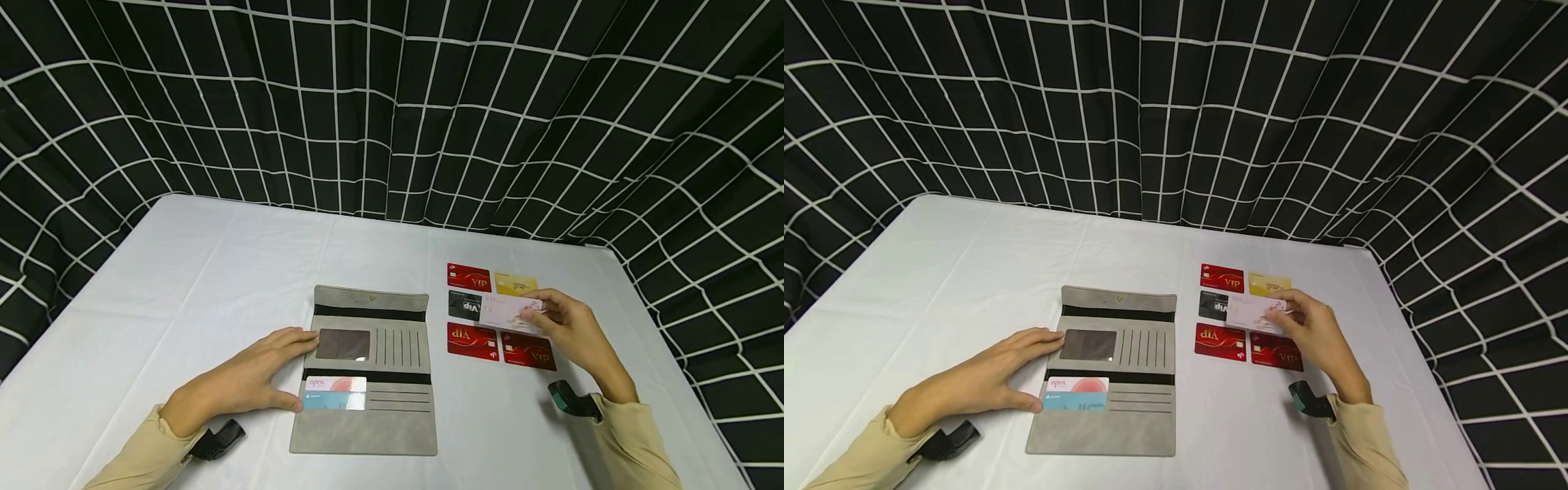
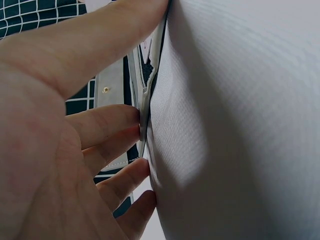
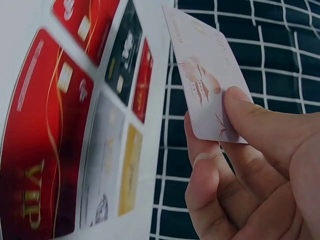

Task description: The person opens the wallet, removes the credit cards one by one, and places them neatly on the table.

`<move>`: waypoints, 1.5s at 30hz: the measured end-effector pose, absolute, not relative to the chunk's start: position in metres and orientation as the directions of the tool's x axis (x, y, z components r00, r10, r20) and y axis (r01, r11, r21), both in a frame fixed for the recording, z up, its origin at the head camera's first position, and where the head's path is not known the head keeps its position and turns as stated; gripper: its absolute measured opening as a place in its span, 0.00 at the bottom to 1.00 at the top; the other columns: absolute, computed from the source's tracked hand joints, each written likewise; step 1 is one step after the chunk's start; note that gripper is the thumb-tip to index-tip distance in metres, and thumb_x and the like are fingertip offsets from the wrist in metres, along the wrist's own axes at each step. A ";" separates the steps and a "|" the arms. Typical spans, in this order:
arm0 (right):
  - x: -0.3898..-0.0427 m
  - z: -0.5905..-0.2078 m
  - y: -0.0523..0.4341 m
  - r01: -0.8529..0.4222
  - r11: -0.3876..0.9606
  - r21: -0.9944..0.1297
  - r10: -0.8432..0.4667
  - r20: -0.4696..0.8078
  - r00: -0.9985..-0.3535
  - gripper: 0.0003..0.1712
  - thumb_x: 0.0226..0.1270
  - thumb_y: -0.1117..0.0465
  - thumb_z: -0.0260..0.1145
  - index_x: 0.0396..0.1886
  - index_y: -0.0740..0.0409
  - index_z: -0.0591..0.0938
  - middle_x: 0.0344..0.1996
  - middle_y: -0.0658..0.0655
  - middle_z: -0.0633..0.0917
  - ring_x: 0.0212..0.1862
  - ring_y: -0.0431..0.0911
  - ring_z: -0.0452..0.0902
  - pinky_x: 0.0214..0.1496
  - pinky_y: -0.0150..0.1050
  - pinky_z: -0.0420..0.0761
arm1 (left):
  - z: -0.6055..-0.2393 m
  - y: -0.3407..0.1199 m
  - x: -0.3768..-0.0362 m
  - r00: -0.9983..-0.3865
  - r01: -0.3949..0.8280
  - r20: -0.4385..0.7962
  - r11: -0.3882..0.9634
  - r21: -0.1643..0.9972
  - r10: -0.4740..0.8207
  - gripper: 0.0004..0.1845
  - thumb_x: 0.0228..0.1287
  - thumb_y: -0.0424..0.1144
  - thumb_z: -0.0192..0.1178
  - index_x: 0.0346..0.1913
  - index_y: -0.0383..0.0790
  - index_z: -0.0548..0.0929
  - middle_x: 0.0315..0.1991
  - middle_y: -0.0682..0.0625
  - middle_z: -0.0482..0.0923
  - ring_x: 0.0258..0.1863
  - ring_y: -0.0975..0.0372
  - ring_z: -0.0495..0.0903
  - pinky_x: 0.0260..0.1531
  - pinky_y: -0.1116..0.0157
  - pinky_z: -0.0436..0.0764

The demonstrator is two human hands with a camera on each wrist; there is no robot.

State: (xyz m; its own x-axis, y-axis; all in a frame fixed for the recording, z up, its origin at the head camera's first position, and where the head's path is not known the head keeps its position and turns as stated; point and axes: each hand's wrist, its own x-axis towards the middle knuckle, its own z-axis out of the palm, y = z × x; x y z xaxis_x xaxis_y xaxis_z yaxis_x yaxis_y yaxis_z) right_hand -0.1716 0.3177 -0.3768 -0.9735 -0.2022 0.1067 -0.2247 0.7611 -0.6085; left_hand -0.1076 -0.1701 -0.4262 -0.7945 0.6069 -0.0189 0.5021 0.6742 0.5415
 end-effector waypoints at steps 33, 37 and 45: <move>-0.195 -0.387 0.379 -0.183 0.800 -0.571 -0.092 0.184 -0.979 0.20 0.69 0.62 0.65 0.56 0.68 0.79 0.33 0.61 0.87 0.24 0.32 0.76 0.23 0.30 0.77 | -0.428 -0.170 -0.108 -0.795 0.508 -0.013 0.678 0.531 0.606 0.49 0.50 0.62 0.69 0.70 0.35 0.70 0.72 0.45 0.66 0.72 0.46 0.63 0.68 0.42 0.65; -0.198 -0.387 0.383 -0.159 0.806 -0.569 -0.081 0.161 -0.984 0.21 0.71 0.61 0.64 0.58 0.68 0.78 0.36 0.67 0.86 0.25 0.32 0.76 0.23 0.31 0.78 | -0.428 -0.170 -0.108 -0.796 0.505 -0.015 0.677 0.535 0.605 0.50 0.50 0.62 0.69 0.70 0.35 0.70 0.72 0.45 0.66 0.72 0.46 0.63 0.68 0.41 0.65; -0.202 -0.388 0.393 -0.092 0.835 -0.542 -0.042 0.105 -0.994 0.25 0.72 0.56 0.62 0.61 0.68 0.76 0.43 0.74 0.84 0.26 0.34 0.75 0.24 0.29 0.76 | -0.427 -0.170 -0.108 -0.798 0.499 -0.020 0.678 0.540 0.602 0.49 0.50 0.61 0.70 0.71 0.35 0.70 0.73 0.45 0.66 0.72 0.45 0.62 0.68 0.41 0.64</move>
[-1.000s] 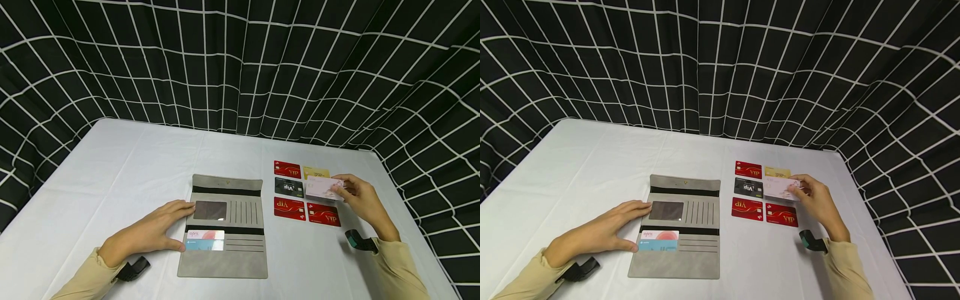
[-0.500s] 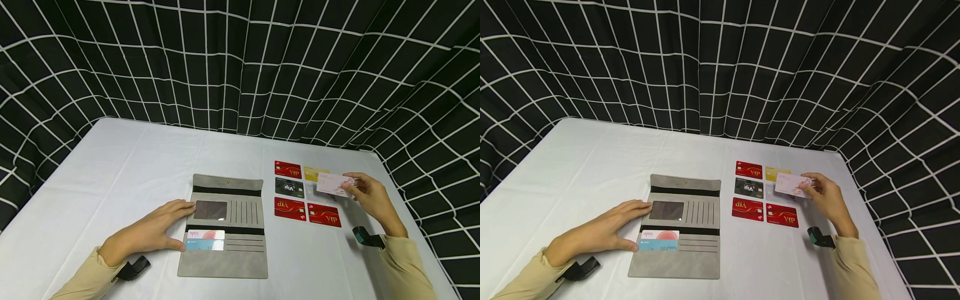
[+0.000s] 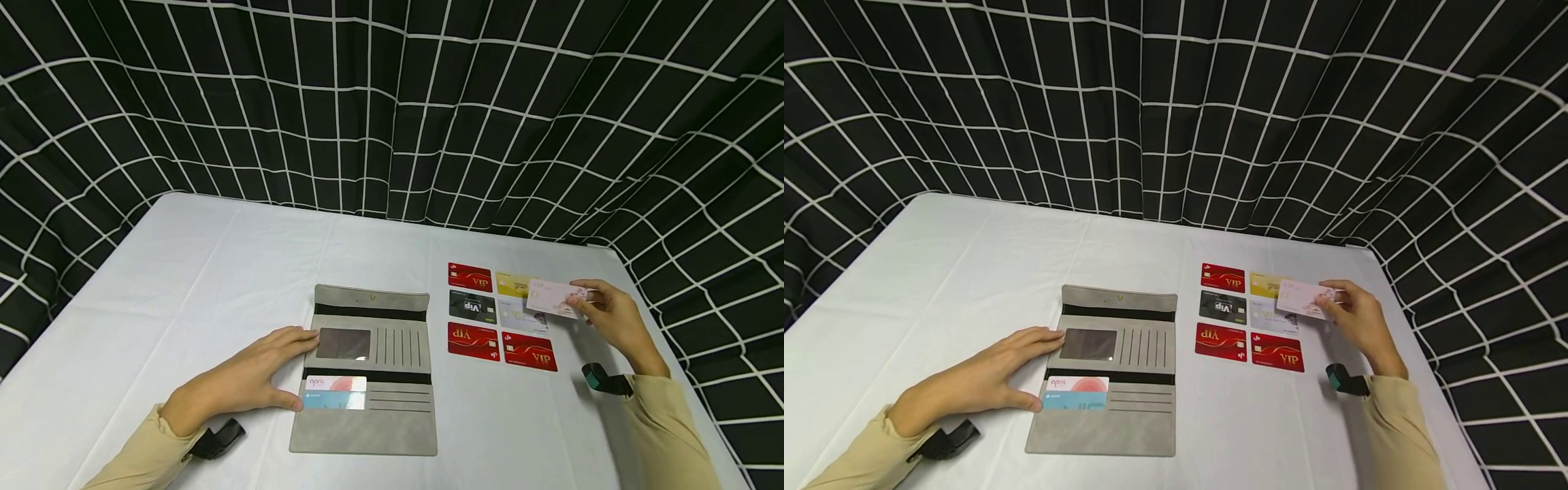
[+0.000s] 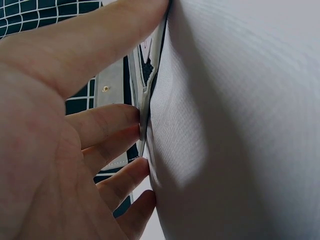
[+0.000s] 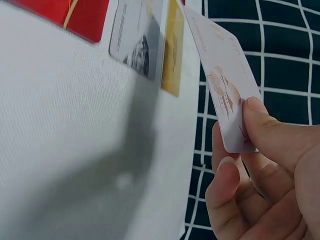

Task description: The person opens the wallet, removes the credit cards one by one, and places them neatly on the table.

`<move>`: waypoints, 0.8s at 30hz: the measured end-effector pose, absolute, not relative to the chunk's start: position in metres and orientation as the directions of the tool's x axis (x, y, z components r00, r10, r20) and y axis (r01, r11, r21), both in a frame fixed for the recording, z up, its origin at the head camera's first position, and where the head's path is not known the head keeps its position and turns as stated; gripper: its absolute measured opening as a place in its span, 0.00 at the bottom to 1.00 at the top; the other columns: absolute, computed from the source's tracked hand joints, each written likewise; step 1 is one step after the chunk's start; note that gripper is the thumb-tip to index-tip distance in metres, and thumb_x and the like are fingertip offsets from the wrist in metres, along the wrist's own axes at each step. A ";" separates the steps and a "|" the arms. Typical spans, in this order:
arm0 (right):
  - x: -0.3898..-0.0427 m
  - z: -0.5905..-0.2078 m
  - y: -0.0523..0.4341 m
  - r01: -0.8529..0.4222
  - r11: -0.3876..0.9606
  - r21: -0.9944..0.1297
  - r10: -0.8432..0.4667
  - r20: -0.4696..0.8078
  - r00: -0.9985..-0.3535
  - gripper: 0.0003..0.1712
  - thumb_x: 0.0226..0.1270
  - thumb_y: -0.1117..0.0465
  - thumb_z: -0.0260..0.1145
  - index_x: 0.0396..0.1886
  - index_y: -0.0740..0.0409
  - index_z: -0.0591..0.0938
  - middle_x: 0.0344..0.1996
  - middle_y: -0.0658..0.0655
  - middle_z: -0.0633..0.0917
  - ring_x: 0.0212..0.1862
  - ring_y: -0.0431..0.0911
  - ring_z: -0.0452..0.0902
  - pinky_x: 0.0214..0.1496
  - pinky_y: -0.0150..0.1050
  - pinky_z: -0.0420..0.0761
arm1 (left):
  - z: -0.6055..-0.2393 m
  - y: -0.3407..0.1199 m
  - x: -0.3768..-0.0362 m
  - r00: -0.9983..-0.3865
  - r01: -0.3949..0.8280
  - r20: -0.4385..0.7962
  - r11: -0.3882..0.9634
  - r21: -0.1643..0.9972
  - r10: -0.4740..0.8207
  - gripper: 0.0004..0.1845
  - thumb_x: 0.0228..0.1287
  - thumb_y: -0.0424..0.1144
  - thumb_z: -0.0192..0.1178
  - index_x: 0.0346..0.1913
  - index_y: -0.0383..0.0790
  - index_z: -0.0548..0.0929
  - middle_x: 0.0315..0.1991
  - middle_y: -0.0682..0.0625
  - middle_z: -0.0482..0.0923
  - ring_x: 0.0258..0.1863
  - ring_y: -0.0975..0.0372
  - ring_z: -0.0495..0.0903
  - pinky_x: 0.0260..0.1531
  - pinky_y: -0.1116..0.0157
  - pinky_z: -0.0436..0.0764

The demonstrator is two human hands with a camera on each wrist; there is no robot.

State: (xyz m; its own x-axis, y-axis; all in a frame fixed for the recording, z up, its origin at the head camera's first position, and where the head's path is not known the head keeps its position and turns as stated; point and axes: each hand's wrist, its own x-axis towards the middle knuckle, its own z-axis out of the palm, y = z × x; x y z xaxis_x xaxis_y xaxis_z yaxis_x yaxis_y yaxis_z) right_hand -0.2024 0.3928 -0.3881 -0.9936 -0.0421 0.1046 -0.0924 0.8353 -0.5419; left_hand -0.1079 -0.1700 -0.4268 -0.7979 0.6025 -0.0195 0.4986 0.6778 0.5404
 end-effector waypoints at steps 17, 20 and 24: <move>-0.216 -0.392 0.428 -0.064 0.821 -0.568 -0.010 0.098 -0.995 0.24 0.74 0.58 0.60 0.61 0.69 0.74 0.30 0.40 0.82 0.27 0.31 0.74 0.25 0.29 0.77 | -0.425 -0.169 -0.107 -0.799 0.499 -0.019 0.680 0.538 0.601 0.49 0.49 0.60 0.71 0.70 0.34 0.70 0.72 0.44 0.66 0.72 0.45 0.62 0.68 0.41 0.64; -0.218 -0.393 0.431 -0.046 0.815 -0.577 0.002 0.081 -0.997 0.24 0.74 0.57 0.60 0.62 0.69 0.74 0.30 0.32 0.78 0.29 0.28 0.73 0.27 0.30 0.78 | -0.425 -0.169 -0.107 -0.800 0.496 -0.022 0.681 0.539 0.600 0.49 0.49 0.60 0.71 0.70 0.34 0.70 0.72 0.44 0.66 0.72 0.45 0.62 0.68 0.41 0.64; -0.221 -0.396 0.435 -0.032 0.823 -0.566 0.004 0.061 -0.998 0.25 0.75 0.56 0.59 0.63 0.68 0.73 0.35 0.45 0.83 0.31 0.25 0.71 0.27 0.29 0.78 | -0.425 -0.169 -0.107 -0.799 0.497 -0.021 0.680 0.539 0.601 0.49 0.49 0.60 0.71 0.70 0.34 0.70 0.73 0.44 0.66 0.72 0.46 0.63 0.68 0.41 0.65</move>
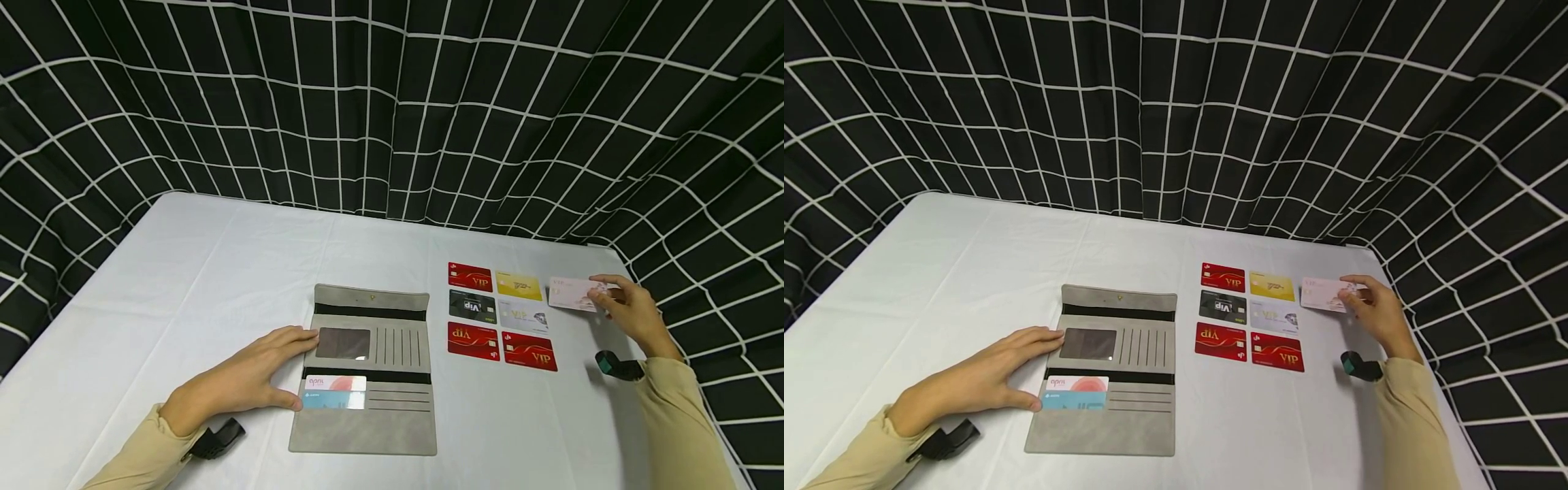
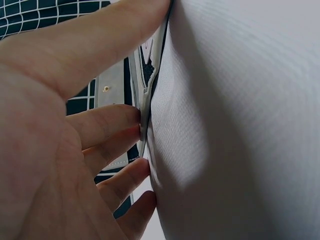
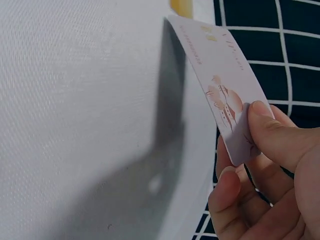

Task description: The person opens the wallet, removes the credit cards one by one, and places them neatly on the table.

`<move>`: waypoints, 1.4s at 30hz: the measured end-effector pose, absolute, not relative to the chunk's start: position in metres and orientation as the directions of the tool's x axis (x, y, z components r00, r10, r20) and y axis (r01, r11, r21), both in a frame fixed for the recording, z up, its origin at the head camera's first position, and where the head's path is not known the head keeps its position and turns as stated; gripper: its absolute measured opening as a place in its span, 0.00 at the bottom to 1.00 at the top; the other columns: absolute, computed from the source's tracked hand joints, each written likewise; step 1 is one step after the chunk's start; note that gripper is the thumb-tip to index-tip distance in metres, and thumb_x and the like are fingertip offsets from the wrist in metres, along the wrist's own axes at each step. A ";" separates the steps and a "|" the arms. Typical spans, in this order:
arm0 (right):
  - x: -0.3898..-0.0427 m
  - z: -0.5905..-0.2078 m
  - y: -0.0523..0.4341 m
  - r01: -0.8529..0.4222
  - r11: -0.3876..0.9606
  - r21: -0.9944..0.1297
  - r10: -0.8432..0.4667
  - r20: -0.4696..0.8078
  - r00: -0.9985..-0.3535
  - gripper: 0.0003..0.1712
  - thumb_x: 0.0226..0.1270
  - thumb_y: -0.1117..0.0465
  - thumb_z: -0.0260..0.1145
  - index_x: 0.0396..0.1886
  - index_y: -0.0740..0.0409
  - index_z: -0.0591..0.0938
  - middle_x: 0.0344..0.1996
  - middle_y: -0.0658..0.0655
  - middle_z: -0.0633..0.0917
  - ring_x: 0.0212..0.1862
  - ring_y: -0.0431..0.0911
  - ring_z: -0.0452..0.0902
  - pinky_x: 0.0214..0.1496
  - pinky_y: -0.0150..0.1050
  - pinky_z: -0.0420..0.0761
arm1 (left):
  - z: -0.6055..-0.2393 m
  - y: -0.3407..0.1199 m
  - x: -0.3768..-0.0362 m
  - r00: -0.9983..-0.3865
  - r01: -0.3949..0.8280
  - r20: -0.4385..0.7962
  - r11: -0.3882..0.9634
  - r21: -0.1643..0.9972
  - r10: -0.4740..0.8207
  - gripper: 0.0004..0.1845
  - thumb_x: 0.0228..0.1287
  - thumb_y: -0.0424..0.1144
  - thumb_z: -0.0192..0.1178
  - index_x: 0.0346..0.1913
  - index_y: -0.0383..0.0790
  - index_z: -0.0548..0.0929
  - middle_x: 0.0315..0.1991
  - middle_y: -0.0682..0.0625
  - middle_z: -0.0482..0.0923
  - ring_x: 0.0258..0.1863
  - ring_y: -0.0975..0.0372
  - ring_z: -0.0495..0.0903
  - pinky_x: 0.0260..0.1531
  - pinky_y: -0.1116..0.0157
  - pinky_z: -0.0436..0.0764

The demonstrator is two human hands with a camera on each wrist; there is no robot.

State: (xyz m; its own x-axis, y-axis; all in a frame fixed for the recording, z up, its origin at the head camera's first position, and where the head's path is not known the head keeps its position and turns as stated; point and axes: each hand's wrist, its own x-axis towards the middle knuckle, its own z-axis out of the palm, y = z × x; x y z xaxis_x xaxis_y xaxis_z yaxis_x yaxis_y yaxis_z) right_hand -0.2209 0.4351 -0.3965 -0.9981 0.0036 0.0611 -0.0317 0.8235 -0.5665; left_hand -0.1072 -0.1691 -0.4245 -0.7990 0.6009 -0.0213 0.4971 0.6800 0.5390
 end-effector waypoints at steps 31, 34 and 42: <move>-0.239 -0.411 0.432 0.049 0.884 -0.465 0.062 0.012 -0.998 0.33 0.74 0.58 0.57 0.70 0.75 0.63 0.56 0.83 0.72 0.53 0.76 0.73 0.50 0.66 0.77 | -0.427 -0.170 -0.108 -0.799 0.491 -0.032 0.683 0.540 0.600 0.49 0.50 0.61 0.70 0.71 0.35 0.69 0.73 0.44 0.65 0.73 0.46 0.62 0.68 0.41 0.64; -0.241 -0.414 0.431 0.064 0.883 -0.466 0.074 0.003 -0.997 0.33 0.75 0.58 0.57 0.70 0.75 0.63 0.56 0.83 0.72 0.54 0.76 0.73 0.52 0.66 0.76 | -0.427 -0.170 -0.109 -0.799 0.491 -0.032 0.683 0.541 0.600 0.49 0.50 0.61 0.70 0.70 0.35 0.70 0.73 0.44 0.65 0.73 0.46 0.62 0.69 0.41 0.64; -0.242 -0.416 0.429 0.107 0.879 -0.465 0.091 -0.057 -0.994 0.33 0.77 0.57 0.53 0.72 0.73 0.61 0.61 0.83 0.69 0.60 0.77 0.69 0.55 0.66 0.76 | -0.428 -0.170 -0.109 -0.801 0.490 -0.034 0.687 0.537 0.598 0.49 0.49 0.61 0.70 0.71 0.35 0.70 0.73 0.44 0.65 0.73 0.46 0.62 0.68 0.41 0.64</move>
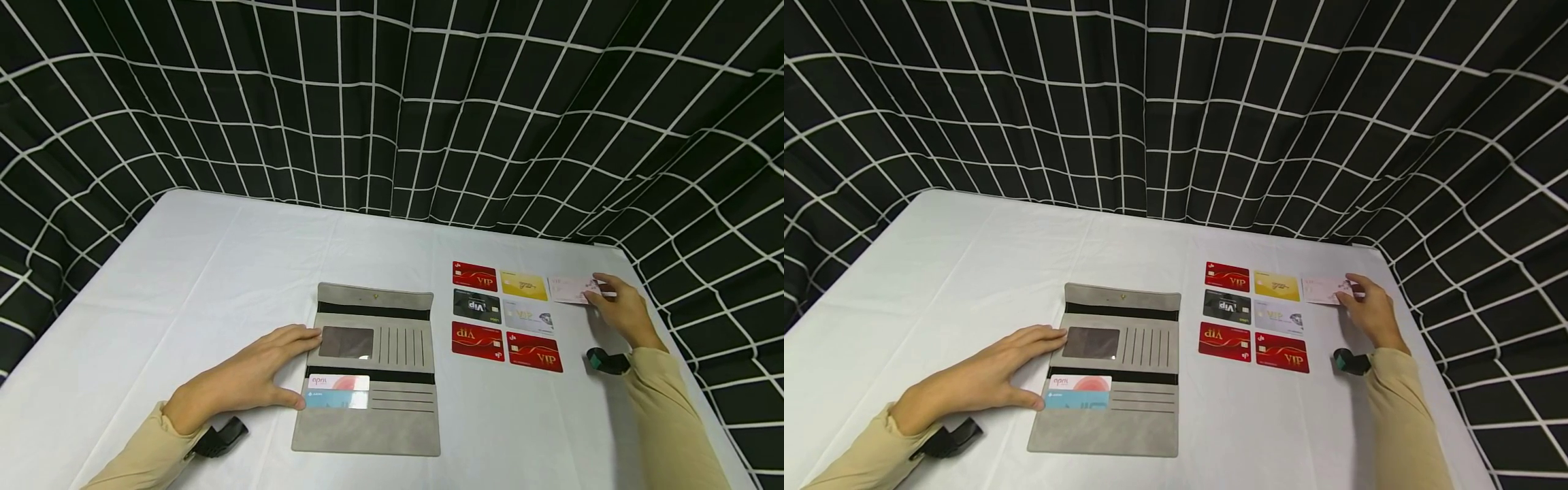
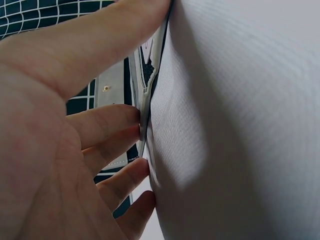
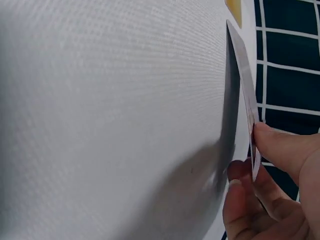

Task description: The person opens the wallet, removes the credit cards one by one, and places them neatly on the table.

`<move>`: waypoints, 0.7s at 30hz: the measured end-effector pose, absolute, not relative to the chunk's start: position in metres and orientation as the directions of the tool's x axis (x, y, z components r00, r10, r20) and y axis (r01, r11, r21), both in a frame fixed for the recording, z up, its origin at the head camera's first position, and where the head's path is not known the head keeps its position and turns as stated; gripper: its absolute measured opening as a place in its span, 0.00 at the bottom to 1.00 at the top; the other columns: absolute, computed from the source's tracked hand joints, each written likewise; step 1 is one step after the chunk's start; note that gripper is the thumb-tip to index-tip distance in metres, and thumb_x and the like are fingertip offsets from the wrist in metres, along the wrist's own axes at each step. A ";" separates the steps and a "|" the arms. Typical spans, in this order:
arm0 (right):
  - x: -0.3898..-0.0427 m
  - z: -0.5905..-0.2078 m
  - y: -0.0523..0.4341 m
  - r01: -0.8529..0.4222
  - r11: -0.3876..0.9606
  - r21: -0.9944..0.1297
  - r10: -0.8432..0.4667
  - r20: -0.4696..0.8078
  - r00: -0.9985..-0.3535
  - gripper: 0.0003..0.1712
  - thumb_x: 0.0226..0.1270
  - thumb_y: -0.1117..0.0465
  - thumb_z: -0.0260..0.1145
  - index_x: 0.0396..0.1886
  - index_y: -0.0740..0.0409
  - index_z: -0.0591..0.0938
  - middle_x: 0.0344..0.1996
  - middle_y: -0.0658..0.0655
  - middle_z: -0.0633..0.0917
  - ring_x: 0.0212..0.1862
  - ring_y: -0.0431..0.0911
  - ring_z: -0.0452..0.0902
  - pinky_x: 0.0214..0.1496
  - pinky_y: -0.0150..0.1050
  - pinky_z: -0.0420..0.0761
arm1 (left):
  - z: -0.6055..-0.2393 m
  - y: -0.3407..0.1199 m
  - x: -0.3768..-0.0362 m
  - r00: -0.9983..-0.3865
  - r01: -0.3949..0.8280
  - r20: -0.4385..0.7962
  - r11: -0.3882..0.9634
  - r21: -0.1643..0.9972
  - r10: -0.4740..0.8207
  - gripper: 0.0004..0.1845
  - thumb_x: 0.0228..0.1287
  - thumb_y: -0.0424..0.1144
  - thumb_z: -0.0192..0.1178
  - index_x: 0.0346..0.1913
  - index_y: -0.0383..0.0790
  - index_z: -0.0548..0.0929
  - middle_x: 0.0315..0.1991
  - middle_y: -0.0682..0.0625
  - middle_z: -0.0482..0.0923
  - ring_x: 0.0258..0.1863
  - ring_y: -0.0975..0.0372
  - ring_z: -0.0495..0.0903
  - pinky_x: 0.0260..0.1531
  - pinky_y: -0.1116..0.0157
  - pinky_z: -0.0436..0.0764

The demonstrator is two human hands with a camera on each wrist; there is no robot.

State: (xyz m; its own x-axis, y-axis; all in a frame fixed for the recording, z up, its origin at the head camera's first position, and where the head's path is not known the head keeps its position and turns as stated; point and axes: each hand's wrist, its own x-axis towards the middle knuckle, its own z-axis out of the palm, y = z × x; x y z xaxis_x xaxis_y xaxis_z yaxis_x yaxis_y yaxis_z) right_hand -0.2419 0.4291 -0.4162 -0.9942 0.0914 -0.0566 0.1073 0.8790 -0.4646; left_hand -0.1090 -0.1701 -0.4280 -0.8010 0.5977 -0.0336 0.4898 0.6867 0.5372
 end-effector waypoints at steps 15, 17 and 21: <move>-0.231 -0.417 0.429 0.078 0.876 -0.477 0.059 -0.053 -0.997 0.30 0.77 0.55 0.53 0.69 0.72 0.67 0.61 0.81 0.70 0.59 0.74 0.68 0.54 0.67 0.72 | -0.427 -0.169 -0.109 -0.806 0.480 -0.035 0.686 0.547 0.591 0.50 0.48 0.58 0.72 0.71 0.34 0.69 0.73 0.44 0.66 0.73 0.44 0.61 0.70 0.41 0.62; -0.228 -0.417 0.428 0.057 0.875 -0.482 0.046 -0.033 -0.998 0.30 0.77 0.55 0.54 0.68 0.72 0.68 0.60 0.80 0.71 0.58 0.75 0.69 0.54 0.68 0.72 | -0.427 -0.169 -0.109 -0.805 0.478 -0.039 0.687 0.547 0.591 0.50 0.48 0.58 0.72 0.71 0.34 0.69 0.73 0.44 0.65 0.73 0.44 0.61 0.70 0.41 0.62; -0.222 -0.416 0.424 0.035 0.870 -0.492 0.030 -0.018 -0.999 0.29 0.77 0.55 0.54 0.68 0.72 0.68 0.60 0.80 0.72 0.57 0.75 0.70 0.54 0.68 0.72 | -0.427 -0.169 -0.109 -0.803 0.484 -0.035 0.685 0.544 0.596 0.50 0.48 0.58 0.72 0.71 0.34 0.69 0.73 0.43 0.66 0.73 0.44 0.61 0.70 0.41 0.62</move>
State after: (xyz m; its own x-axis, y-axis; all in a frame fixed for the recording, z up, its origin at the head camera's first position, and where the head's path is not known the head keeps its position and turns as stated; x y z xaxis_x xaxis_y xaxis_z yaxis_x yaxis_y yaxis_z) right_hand -0.2223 0.4242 -0.4161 -0.9994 0.0304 -0.0179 0.0353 0.8696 -0.4925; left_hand -0.1092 -0.1692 -0.4269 -0.8026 0.5955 -0.0353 0.4844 0.6851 0.5441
